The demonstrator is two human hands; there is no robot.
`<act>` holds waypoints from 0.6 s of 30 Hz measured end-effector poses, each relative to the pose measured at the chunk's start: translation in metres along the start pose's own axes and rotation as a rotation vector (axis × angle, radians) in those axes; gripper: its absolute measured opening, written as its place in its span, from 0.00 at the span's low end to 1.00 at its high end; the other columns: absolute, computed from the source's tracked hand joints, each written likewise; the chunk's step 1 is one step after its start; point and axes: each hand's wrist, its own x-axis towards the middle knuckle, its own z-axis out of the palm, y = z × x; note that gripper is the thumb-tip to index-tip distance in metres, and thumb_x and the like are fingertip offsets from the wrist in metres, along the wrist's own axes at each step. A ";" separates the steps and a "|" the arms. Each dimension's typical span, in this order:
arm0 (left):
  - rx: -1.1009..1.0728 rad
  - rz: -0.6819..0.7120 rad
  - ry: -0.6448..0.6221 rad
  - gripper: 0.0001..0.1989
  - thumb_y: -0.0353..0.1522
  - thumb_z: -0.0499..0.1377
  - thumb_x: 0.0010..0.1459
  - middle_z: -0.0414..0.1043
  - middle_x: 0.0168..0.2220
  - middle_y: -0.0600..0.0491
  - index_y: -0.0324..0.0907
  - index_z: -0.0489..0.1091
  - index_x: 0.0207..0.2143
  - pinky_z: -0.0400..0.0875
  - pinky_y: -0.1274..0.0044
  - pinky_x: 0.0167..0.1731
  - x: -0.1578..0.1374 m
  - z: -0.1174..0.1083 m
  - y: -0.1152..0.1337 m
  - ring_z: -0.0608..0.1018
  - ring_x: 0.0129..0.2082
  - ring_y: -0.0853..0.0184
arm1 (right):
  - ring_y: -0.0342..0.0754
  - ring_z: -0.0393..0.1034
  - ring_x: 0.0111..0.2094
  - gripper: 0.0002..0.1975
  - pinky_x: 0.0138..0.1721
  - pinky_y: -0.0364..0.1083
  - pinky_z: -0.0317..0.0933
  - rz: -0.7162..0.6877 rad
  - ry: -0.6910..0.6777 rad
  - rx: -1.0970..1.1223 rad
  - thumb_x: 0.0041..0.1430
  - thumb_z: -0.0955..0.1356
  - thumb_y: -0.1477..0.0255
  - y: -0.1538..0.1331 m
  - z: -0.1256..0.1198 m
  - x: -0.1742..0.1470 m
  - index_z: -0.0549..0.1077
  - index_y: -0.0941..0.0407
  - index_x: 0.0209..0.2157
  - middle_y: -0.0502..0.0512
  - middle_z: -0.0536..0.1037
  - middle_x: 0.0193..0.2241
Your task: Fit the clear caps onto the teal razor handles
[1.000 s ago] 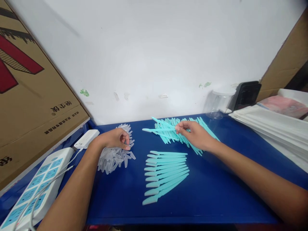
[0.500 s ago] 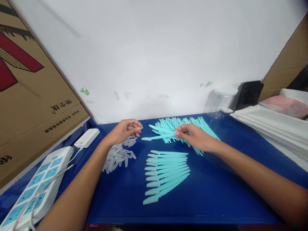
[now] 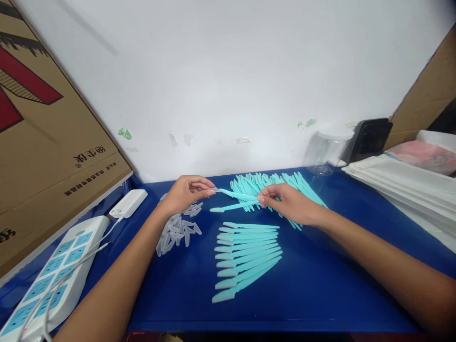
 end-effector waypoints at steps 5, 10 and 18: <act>0.010 -0.015 0.025 0.21 0.45 0.71 0.53 0.83 0.35 0.45 0.39 0.80 0.41 0.78 0.73 0.36 0.000 -0.001 0.004 0.83 0.36 0.60 | 0.50 0.71 0.34 0.18 0.39 0.50 0.60 -0.002 0.013 0.001 0.65 0.66 0.56 -0.001 -0.001 0.000 0.76 0.56 0.32 0.55 0.80 0.32; 0.018 -0.003 0.021 0.20 0.46 0.70 0.54 0.83 0.36 0.45 0.39 0.81 0.41 0.77 0.73 0.36 -0.001 -0.002 0.002 0.83 0.37 0.59 | 0.50 0.71 0.34 0.18 0.40 0.50 0.60 0.005 0.025 -0.007 0.65 0.66 0.56 0.000 -0.002 0.000 0.76 0.56 0.32 0.55 0.80 0.32; -0.027 -0.008 -0.002 0.20 0.45 0.70 0.54 0.84 0.37 0.45 0.40 0.82 0.42 0.79 0.72 0.39 0.000 0.000 0.000 0.84 0.39 0.58 | 0.50 0.71 0.34 0.18 0.41 0.51 0.60 -0.001 -0.001 0.002 0.65 0.66 0.57 -0.002 0.000 -0.001 0.76 0.56 0.30 0.55 0.80 0.31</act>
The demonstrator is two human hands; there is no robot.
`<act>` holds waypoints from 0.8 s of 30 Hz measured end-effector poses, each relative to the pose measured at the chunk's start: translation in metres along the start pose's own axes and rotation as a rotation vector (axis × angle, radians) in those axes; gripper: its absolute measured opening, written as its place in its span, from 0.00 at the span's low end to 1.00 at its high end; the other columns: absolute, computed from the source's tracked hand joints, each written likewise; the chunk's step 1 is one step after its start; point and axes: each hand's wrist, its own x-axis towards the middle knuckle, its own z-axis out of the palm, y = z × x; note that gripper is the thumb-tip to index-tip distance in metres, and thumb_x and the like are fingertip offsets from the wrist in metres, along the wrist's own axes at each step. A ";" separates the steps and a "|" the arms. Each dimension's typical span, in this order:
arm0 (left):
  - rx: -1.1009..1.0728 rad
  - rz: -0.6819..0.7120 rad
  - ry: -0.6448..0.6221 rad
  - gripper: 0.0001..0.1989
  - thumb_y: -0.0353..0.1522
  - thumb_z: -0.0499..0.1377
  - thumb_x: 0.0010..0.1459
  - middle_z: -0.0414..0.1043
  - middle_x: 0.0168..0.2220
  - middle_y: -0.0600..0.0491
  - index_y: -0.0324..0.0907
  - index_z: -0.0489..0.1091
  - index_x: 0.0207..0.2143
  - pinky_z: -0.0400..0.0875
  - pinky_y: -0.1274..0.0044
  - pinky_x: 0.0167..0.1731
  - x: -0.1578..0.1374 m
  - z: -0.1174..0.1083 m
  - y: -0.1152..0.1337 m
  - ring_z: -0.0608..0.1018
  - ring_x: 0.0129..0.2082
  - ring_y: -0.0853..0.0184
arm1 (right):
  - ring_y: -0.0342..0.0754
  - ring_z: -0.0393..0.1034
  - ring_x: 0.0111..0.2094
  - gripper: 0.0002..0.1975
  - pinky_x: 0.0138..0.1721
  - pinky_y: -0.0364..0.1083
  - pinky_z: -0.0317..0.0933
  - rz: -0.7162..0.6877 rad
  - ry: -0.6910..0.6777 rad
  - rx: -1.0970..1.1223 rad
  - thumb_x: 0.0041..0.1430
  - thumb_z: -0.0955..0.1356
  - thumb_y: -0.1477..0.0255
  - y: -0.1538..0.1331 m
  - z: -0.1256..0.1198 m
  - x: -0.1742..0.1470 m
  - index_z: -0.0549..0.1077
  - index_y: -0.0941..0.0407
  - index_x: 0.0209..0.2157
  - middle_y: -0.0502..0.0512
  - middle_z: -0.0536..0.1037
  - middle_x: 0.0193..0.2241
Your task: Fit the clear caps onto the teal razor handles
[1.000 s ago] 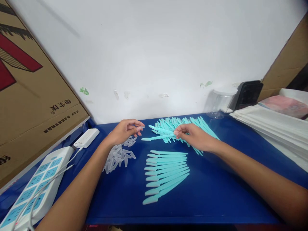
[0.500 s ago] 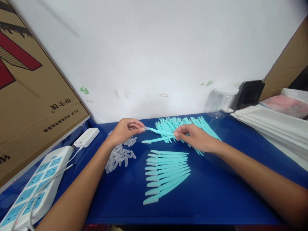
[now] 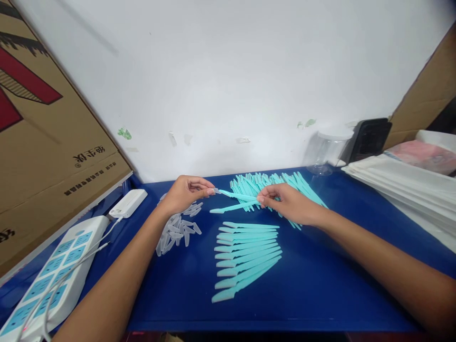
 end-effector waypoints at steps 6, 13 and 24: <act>-0.056 -0.013 0.014 0.19 0.44 0.71 0.54 0.84 0.35 0.46 0.40 0.82 0.41 0.79 0.71 0.39 -0.002 0.009 0.004 0.84 0.36 0.59 | 0.51 0.73 0.37 0.17 0.44 0.51 0.61 -0.005 -0.009 0.021 0.66 0.66 0.57 -0.005 0.003 -0.002 0.77 0.55 0.32 0.54 0.81 0.33; -0.164 -0.015 0.050 0.19 0.43 0.72 0.52 0.84 0.32 0.45 0.37 0.82 0.39 0.80 0.69 0.40 -0.003 0.024 0.005 0.85 0.35 0.58 | 0.52 0.73 0.36 0.18 0.39 0.50 0.61 0.004 0.030 0.030 0.65 0.65 0.55 -0.014 0.007 -0.006 0.75 0.55 0.32 0.56 0.81 0.33; -0.137 -0.022 0.018 0.18 0.43 0.71 0.53 0.84 0.34 0.45 0.38 0.82 0.39 0.79 0.71 0.39 -0.001 0.036 -0.002 0.85 0.36 0.58 | 0.49 0.72 0.33 0.15 0.38 0.48 0.61 0.017 0.007 -0.036 0.65 0.66 0.60 -0.003 0.003 -0.001 0.75 0.56 0.31 0.55 0.81 0.32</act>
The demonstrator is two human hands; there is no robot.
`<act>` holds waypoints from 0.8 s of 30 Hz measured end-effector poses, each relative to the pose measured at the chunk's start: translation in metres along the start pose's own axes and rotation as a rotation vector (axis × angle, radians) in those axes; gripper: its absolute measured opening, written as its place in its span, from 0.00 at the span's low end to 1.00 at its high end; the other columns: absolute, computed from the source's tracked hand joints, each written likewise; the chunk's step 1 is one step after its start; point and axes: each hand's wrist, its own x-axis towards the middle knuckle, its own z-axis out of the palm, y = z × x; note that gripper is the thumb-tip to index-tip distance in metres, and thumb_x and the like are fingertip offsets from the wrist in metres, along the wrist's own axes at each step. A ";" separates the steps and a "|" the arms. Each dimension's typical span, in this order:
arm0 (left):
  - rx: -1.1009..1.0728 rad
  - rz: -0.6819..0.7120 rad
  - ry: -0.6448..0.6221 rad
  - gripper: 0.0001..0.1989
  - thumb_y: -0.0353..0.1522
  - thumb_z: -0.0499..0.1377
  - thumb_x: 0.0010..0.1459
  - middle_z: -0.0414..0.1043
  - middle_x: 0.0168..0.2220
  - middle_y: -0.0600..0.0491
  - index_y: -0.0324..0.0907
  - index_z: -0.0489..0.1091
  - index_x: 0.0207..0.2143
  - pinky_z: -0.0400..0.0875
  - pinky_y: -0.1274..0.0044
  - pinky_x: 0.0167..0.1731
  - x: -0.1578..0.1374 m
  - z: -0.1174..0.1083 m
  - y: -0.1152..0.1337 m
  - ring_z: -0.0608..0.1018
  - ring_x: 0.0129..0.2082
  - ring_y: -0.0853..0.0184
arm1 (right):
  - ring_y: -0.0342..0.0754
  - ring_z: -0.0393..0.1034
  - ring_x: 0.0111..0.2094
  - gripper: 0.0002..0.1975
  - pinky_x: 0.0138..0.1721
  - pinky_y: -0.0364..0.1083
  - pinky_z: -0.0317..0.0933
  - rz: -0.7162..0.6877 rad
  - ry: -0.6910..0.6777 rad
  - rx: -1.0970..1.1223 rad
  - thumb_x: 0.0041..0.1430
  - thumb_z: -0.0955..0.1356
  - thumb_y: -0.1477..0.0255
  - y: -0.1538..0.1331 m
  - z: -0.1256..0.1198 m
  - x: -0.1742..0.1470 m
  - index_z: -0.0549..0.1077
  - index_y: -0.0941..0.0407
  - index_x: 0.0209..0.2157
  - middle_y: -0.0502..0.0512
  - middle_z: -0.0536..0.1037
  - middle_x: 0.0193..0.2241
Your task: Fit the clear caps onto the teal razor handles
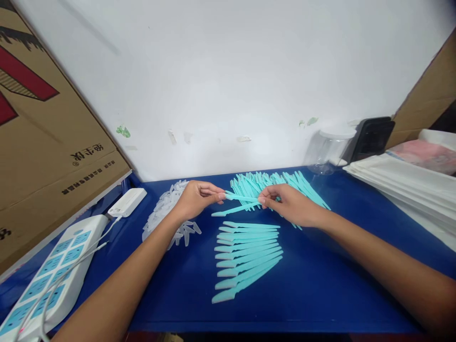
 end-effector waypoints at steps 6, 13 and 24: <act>-0.003 0.002 -0.005 0.18 0.44 0.71 0.54 0.84 0.33 0.45 0.39 0.82 0.40 0.79 0.69 0.40 0.001 0.001 -0.007 0.85 0.36 0.58 | 0.50 0.73 0.34 0.15 0.37 0.49 0.62 -0.017 -0.005 0.014 0.65 0.65 0.60 0.003 0.001 0.000 0.74 0.55 0.31 0.55 0.81 0.31; 0.161 0.066 -0.132 0.16 0.45 0.68 0.56 0.83 0.34 0.47 0.41 0.82 0.37 0.76 0.75 0.33 -0.001 0.002 -0.001 0.83 0.33 0.61 | 0.48 0.70 0.28 0.14 0.31 0.47 0.61 -0.006 -0.065 -0.068 0.62 0.67 0.61 0.008 -0.001 -0.001 0.76 0.55 0.30 0.54 0.80 0.28; 0.354 0.101 -0.285 0.14 0.44 0.66 0.57 0.82 0.32 0.50 0.45 0.83 0.37 0.71 0.76 0.31 -0.001 -0.007 0.001 0.79 0.31 0.65 | 0.48 0.70 0.28 0.10 0.30 0.47 0.59 -0.110 -0.085 -0.264 0.62 0.68 0.65 0.009 -0.002 -0.003 0.79 0.53 0.31 0.53 0.81 0.31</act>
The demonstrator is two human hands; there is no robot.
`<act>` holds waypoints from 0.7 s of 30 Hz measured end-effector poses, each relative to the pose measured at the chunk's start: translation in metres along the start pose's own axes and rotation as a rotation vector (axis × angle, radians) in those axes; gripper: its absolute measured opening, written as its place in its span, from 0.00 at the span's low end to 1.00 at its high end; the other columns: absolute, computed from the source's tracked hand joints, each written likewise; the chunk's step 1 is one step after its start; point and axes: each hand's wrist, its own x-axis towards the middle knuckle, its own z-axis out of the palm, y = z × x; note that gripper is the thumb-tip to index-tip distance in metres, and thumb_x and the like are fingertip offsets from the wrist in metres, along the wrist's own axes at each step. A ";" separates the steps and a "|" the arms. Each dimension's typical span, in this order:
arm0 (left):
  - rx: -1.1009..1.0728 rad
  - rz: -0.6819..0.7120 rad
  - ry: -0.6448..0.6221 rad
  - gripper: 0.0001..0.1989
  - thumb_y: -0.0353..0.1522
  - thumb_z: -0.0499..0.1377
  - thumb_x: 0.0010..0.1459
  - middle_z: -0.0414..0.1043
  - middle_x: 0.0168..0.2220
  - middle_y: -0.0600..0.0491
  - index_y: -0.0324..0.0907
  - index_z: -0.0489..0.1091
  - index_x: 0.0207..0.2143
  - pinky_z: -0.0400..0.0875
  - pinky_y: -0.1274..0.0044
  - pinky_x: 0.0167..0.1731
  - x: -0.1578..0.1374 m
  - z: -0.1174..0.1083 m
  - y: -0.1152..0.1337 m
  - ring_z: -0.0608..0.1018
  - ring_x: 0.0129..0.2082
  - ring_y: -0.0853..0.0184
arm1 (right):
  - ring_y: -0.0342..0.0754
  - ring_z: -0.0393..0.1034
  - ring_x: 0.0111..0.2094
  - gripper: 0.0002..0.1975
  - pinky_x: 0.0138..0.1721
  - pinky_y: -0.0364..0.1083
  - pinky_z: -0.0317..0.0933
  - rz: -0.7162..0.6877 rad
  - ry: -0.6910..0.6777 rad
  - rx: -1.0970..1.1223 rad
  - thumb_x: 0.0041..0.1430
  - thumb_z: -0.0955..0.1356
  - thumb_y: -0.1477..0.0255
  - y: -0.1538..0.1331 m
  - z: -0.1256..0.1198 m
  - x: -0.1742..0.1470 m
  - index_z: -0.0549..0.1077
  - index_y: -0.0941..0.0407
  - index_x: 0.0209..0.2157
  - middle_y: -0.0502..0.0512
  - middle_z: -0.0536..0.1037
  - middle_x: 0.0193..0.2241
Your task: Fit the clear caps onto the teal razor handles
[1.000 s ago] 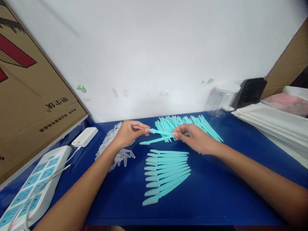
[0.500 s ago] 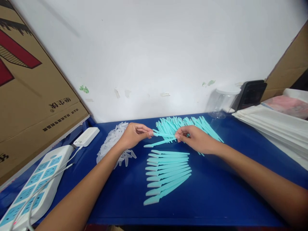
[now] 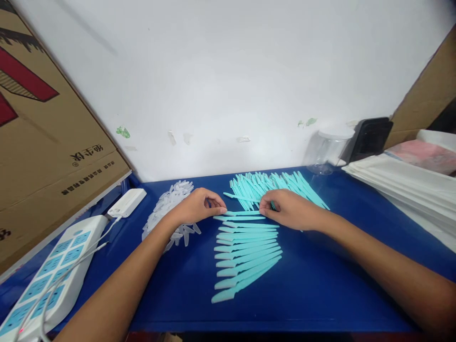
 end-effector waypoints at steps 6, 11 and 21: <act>-0.031 -0.024 -0.106 0.18 0.45 0.69 0.53 0.82 0.34 0.48 0.45 0.83 0.42 0.72 0.75 0.31 -0.003 -0.011 -0.006 0.80 0.33 0.63 | 0.48 0.70 0.28 0.11 0.32 0.48 0.59 -0.011 0.017 -0.014 0.63 0.67 0.65 -0.002 0.002 0.000 0.79 0.53 0.32 0.53 0.81 0.31; -0.046 -0.040 -0.087 0.18 0.45 0.70 0.52 0.80 0.31 0.50 0.45 0.82 0.41 0.70 0.76 0.29 -0.001 -0.005 -0.008 0.78 0.31 0.64 | 0.49 0.70 0.31 0.10 0.33 0.47 0.59 -0.053 0.032 -0.019 0.64 0.67 0.68 -0.003 0.007 0.001 0.79 0.53 0.33 0.54 0.81 0.33; -0.006 -0.003 -0.023 0.17 0.48 0.69 0.54 0.76 0.29 0.52 0.45 0.82 0.37 0.65 0.76 0.27 0.002 0.012 -0.002 0.73 0.28 0.67 | 0.48 0.71 0.32 0.09 0.34 0.48 0.60 -0.111 0.048 -0.026 0.65 0.67 0.68 -0.003 0.008 0.001 0.79 0.53 0.33 0.54 0.80 0.34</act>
